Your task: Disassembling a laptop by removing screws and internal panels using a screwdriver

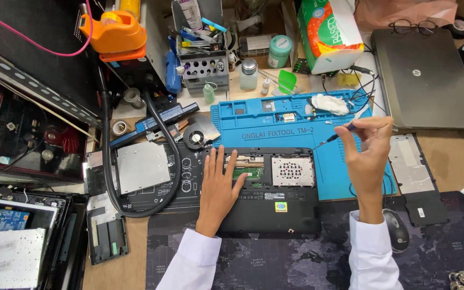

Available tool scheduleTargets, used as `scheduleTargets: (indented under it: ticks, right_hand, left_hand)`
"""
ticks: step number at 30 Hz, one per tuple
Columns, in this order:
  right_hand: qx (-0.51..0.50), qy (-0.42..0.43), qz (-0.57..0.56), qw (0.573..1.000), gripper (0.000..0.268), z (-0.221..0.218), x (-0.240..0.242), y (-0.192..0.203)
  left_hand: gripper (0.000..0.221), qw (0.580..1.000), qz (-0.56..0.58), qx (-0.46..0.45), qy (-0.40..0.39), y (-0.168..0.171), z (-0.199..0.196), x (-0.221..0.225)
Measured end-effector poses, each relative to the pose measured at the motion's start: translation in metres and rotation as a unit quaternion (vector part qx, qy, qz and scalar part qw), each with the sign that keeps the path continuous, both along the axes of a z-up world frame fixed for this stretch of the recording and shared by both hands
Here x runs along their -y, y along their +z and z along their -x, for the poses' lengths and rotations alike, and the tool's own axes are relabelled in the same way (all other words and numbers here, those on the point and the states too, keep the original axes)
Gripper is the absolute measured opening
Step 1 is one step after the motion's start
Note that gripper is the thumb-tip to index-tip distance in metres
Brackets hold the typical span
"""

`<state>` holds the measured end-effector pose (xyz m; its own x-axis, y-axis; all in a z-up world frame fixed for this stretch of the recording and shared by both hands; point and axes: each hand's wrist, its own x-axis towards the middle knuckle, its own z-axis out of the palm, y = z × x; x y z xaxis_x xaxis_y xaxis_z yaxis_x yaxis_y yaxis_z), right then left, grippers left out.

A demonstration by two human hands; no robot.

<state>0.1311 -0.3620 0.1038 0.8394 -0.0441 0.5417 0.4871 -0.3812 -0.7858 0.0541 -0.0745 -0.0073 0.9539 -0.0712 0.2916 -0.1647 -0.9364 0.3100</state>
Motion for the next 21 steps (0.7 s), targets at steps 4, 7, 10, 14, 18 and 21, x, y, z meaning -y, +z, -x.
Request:
scheduleTargets:
  ticks: [4, 7, 10, 14, 18, 21]
  right_hand:
    - [-0.016, 0.026, -0.002, 1.000, 0.017, 0.011, -0.016, 0.025]
    - [-0.003, 0.029, -0.007, 1.000, 0.024, 0.008, -0.013, 0.017]
    - [0.001, 0.003, -0.013, 1.000, 0.030, 0.003, -0.007, 0.006]
    - [-0.009, 0.032, -0.014, 0.999, 0.018, 0.011, -0.021, 0.026]
    - [0.004, 0.006, -0.016, 1.000, 0.028, 0.001, -0.004, 0.001]
    - [-0.002, 0.017, -0.006, 1.000, 0.018, 0.008, -0.013, 0.020]
  left_hand:
    - [0.061, 1.000, -0.001, -0.001, 0.001, -0.002, 0.001, -0.001]
    - [0.061, 1.000, 0.004, 0.002, -0.001, -0.001, 0.001, -0.001]
    - [0.060, 1.000, 0.010, -0.002, 0.001, 0.001, 0.001, 0.000]
    - [0.060, 1.000, 0.012, 0.001, -0.001, -0.001, 0.000, 0.000]
    - [0.060, 1.000, 0.016, 0.000, -0.002, 0.000, 0.001, 0.000]
    - [0.060, 1.000, 0.031, -0.006, -0.001, 0.004, 0.000, 0.000]
